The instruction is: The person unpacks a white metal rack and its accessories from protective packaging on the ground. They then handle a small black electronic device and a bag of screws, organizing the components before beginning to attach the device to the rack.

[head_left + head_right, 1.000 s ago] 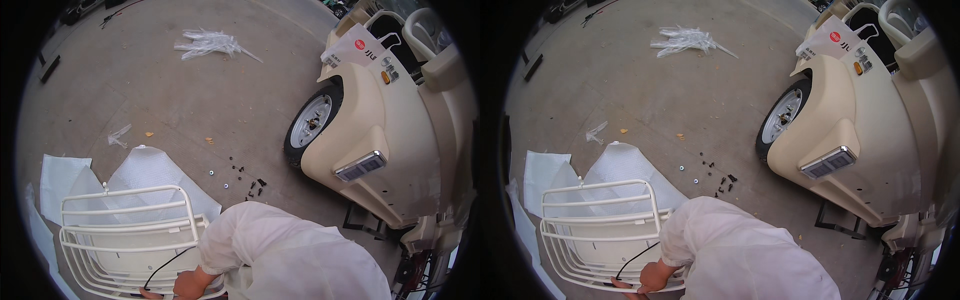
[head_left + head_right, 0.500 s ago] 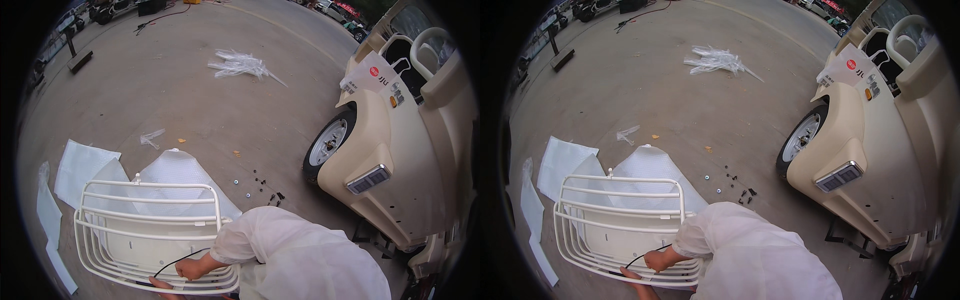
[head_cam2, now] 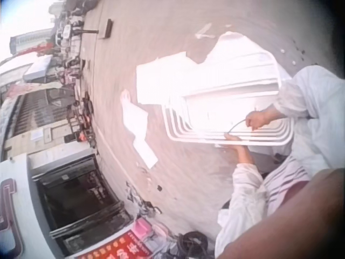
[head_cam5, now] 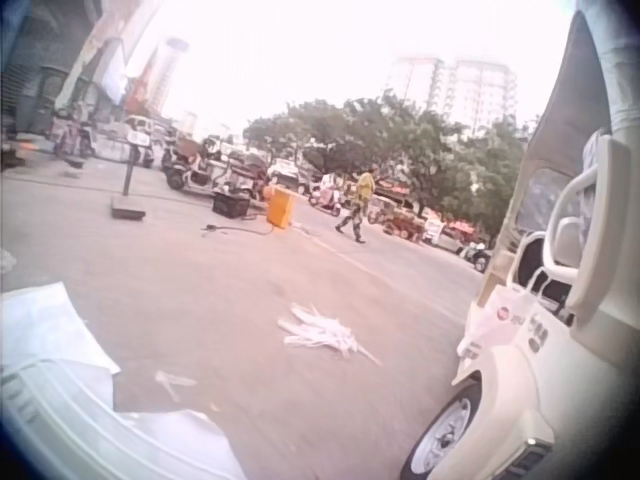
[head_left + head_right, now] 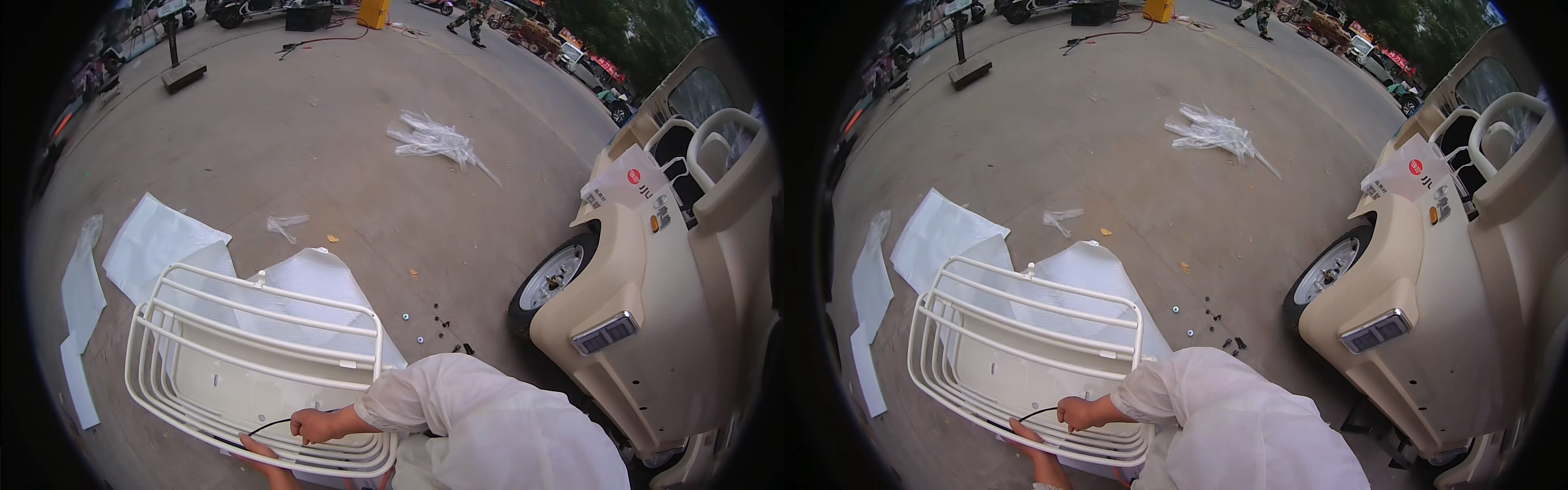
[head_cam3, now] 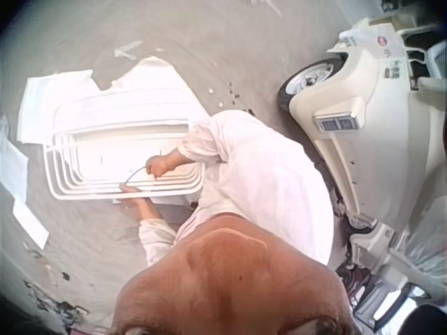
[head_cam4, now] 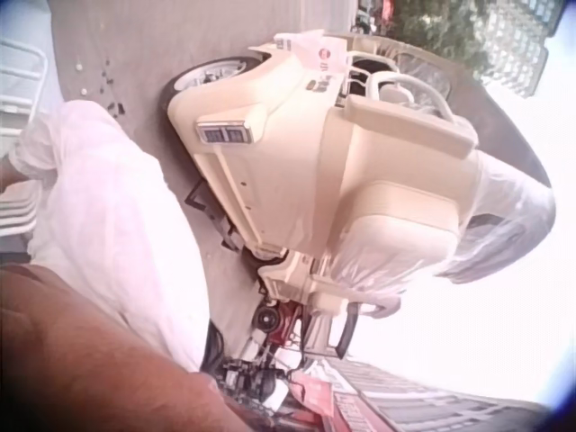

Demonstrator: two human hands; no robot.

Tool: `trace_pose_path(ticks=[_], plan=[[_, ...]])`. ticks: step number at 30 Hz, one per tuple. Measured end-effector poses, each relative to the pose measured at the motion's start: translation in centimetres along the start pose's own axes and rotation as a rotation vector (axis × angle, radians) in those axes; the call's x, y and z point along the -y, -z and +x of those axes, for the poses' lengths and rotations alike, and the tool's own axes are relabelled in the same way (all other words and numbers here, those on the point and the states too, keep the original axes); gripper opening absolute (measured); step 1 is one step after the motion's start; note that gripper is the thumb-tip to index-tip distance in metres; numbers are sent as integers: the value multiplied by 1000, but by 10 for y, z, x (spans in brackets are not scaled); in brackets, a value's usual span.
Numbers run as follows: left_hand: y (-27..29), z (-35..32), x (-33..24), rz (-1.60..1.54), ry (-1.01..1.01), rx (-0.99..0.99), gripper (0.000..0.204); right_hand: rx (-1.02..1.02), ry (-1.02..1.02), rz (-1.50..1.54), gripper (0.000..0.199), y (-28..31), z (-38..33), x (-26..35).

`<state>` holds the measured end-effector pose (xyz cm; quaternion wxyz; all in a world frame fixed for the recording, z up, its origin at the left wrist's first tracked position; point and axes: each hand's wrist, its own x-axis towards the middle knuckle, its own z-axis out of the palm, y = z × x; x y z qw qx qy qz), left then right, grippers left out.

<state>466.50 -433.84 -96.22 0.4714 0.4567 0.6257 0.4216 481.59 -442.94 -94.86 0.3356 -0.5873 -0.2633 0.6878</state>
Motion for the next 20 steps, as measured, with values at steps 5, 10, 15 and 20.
trace_pose_path(ticks=[5, 10, 15, 20], plan=[[-11, -9, -1, 17, -15, -55, 46, 0, -58, 100, 25, 16, -4, -5], [-14, -10, -5, -154, 94, 88, 47, -173, 103, 13, 25, 16, -7, 14], [9, 15, 7, 185, 70, 77, 63, -168, 42, 319, 17, 1, 6, 54], [13, 4, -8, 249, 174, 53, 67, -190, 3, 281, 24, -6, 18, 64]])
